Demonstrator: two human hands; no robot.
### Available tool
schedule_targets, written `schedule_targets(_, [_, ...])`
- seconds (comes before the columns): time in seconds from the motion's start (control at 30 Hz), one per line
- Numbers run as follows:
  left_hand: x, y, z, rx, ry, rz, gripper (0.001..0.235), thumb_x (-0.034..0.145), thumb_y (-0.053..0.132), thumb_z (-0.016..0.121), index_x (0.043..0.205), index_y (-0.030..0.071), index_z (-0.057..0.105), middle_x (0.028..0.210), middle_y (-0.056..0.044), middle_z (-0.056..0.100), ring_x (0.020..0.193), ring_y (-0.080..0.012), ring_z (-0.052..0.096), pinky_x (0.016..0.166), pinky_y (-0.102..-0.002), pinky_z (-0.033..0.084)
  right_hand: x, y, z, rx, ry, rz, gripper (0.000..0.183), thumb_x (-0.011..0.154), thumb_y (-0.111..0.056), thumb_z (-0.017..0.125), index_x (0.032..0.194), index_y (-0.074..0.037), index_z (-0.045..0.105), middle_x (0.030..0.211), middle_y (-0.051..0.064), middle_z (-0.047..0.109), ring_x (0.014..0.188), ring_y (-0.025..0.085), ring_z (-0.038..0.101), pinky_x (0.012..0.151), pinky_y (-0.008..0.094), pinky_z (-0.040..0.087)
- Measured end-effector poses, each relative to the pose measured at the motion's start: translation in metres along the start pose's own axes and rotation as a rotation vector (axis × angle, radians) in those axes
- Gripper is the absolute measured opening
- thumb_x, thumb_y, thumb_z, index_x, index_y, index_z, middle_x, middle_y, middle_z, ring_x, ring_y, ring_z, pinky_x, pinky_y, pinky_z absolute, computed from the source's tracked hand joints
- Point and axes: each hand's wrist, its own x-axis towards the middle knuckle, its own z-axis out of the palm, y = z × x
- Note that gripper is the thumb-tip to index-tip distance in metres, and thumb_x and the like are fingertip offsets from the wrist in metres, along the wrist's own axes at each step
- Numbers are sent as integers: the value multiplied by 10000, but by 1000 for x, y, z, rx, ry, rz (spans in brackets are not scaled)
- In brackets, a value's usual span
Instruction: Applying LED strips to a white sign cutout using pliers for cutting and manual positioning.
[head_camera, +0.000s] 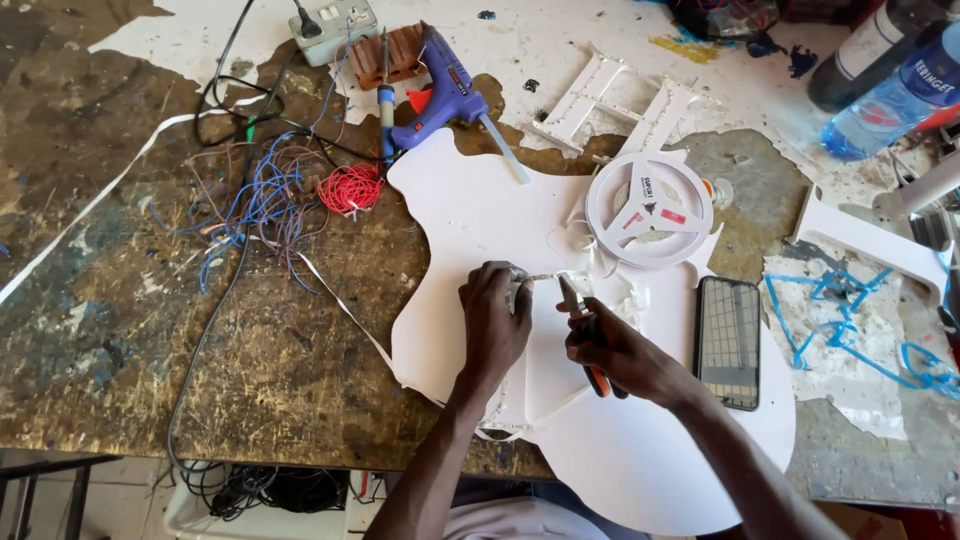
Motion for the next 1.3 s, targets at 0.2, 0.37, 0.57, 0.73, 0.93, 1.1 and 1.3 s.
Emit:
schedule_targets(0.2, [-3, -2, -4, -12, -16, -1, 94, 1081, 179, 695, 1132, 117, 744, 1162, -6, 682, 1131, -264, 696, 946, -444, 512, 12, -14, -26, -366, -102, 205, 584, 897, -102, 651, 1479, -108, 600, 1113, 114, 703, 1034, 298, 692, 920, 431, 593])
schedule_targets(0.37, [1, 3, -6, 73, -9, 36, 100, 1058, 217, 713, 1117, 142, 739, 1131, 8, 674, 1112, -254, 707, 906, -451, 527, 21, -36, -23, -707, -93, 417, 670, 903, -217, 684, 1564, -188, 579, 1180, 182, 814, 1130, 385, 785, 1003, 497, 570])
schedule_targets(0.57, [0, 3, 5, 75, 22, 70, 105, 1052, 228, 711, 1032, 133, 748, 1054, -6, 676, 1004, -266, 732, 806, -426, 554, 36, -31, -15, -696, -46, 392, 678, 906, -219, 670, 1567, -135, 541, 1220, 221, 823, 1157, 446, 788, 1016, 537, 566])
schedule_targets(0.73, [-1, -3, 10, 40, 85, 43, 134, 1028, 268, 732, 999, 137, 741, 1019, -4, 671, 936, -270, 732, 754, -422, 559, 22, -31, -7, -700, 1, 339, 639, 915, -245, 678, 1537, -146, 572, 1088, 240, 827, 1073, 450, 798, 972, 561, 567])
schedule_targets(0.93, [-2, 3, 5, 19, 127, 60, 111, 1003, 257, 728, 996, 147, 739, 1001, 1, 683, 887, -263, 731, 730, -415, 552, 18, -46, -3, -676, -43, 433, 682, 918, -215, 641, 1588, -124, 554, 1274, 282, 807, 1203, 491, 774, 1044, 590, 551])
schedule_targets(1.1, [2, 17, -15, -99, 112, 124, 194, 985, 225, 743, 1169, 162, 748, 1127, -18, 700, 1038, -292, 754, 814, -438, 580, 17, -50, -6, -612, -54, 450, 746, 879, -203, 652, 1614, -107, 572, 1314, 235, 814, 1150, 419, 809, 1049, 541, 573])
schedule_targets(1.3, [3, 13, -10, -19, 111, 345, 108, 1026, 174, 750, 1132, 169, 767, 1162, -1, 617, 1179, -266, 676, 855, -399, 534, 5, -55, -10, -569, -101, 379, 651, 908, -162, 623, 1550, -55, 602, 1187, 168, 784, 1012, 309, 762, 983, 480, 593])
